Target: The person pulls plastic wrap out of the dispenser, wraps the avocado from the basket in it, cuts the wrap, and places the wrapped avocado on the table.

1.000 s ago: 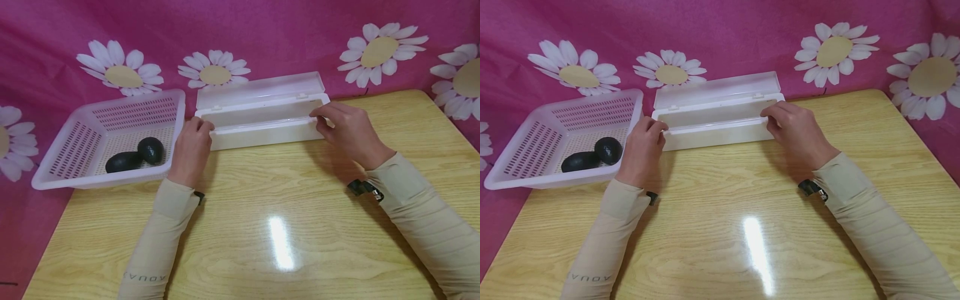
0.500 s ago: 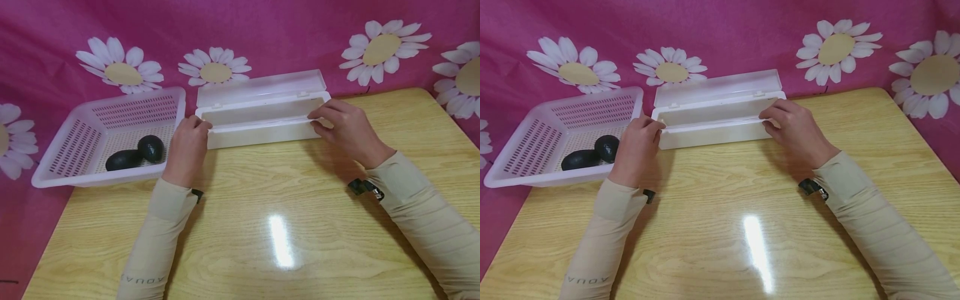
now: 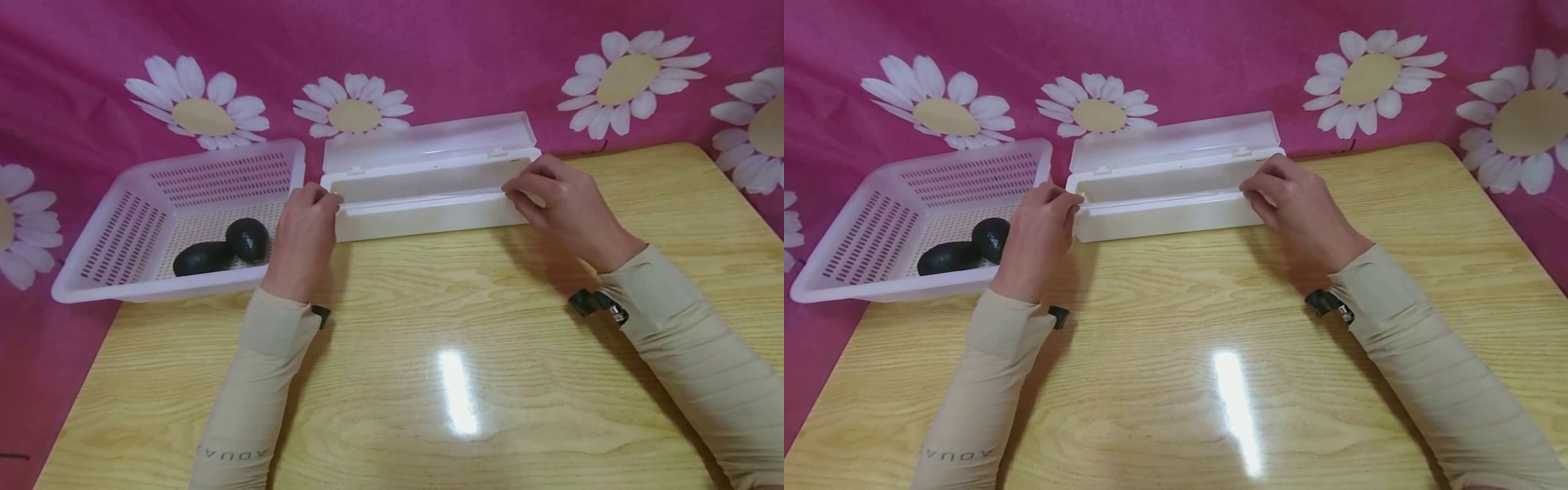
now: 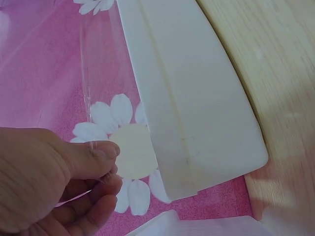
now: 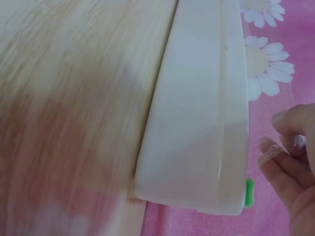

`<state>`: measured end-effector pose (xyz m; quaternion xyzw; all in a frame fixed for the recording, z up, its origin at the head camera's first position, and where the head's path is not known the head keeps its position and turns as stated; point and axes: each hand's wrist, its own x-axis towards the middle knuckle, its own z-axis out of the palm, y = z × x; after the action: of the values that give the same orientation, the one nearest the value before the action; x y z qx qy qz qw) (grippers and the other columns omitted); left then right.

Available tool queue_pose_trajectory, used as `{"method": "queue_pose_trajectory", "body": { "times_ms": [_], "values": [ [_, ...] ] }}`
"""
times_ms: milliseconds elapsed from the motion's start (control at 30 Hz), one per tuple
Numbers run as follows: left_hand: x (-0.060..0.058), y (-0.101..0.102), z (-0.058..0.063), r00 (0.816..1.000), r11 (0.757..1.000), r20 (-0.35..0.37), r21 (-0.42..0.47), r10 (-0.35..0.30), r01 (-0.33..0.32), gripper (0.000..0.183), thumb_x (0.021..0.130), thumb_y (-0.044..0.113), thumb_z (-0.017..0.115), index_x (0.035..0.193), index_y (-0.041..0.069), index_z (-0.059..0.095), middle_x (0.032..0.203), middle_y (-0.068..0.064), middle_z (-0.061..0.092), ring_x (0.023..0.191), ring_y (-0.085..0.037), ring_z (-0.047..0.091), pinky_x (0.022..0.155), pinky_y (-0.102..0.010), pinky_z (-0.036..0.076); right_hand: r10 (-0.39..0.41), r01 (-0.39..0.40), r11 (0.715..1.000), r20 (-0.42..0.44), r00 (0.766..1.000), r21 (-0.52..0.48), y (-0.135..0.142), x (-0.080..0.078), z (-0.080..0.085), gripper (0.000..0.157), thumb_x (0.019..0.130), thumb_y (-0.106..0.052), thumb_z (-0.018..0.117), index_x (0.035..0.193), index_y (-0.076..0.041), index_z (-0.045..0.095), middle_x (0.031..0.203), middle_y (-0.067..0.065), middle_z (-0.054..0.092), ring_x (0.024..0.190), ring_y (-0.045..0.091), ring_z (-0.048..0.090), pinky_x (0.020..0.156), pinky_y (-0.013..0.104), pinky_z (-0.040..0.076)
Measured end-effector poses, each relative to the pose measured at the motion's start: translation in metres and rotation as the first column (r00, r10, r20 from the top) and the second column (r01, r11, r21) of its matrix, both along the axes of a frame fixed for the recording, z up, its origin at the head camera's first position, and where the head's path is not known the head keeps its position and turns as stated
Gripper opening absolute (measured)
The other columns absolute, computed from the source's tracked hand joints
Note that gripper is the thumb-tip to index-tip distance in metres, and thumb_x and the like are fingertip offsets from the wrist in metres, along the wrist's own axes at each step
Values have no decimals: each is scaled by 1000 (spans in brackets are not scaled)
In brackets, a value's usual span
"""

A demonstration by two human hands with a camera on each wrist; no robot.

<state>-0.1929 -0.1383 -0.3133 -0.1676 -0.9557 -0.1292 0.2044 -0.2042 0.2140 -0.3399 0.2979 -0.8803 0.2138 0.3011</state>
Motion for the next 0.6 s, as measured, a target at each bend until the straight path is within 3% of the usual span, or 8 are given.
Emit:
{"method": "queue_pose_trajectory", "body": {
  "times_ms": [233, 367, 467, 600],
  "values": [
    [-3, -3, 0, 999, 999, 23, 44, -24, 23, 22, 98, -6, 59, 114, -3, 74, 114, -22, 72, 107, -39, 66, 100, -47, 57, 34, -33, 999, 74, 997, -13, -1, -4, 2, 15, 93, 3, 71, 107, 5, 71, 113, 21, 74, 99, 37, 72, 88, 53, 59],
    [-5, -5, 1, 998, 994, 48, 103, -28, 23, 23, 99, -5, 58, 117, -2, 72, 116, -20, 75, 108, -36, 72, 100, -46, 58, 4, -8, 1000, 152, 988, 24, -1, -4, 5, 20, 99, 1, 63, 118, 4, 62, 119, 20, 75, 86, 32, 73, 76, 45, 60],
    [-4, -5, 2, 998, 990, 50, 139, -29, 22, 25, 100, -5, 58, 121, 0, 70, 119, -19, 75, 111, -34, 73, 102, -44, 58, -37, 28, 998, 192, 981, 47, 0, -2, 7, 18, 102, -1, 58, 120, 1, 57, 117, 15, 77, 75, 25, 68, 67, 35, 52],
    [-3, -7, 3, 999, 987, 35, 161, -34, 28, 27, 100, -6, 58, 123, 0, 70, 122, -18, 75, 114, -33, 72, 105, -43, 57, -46, 38, 998, 190, 981, 50, 0, -1, 8, 20, 102, -1, 58, 122, -3, 58, 110, 13, 77, 73, 21, 65, 67, 35, 50]
  ]
}}
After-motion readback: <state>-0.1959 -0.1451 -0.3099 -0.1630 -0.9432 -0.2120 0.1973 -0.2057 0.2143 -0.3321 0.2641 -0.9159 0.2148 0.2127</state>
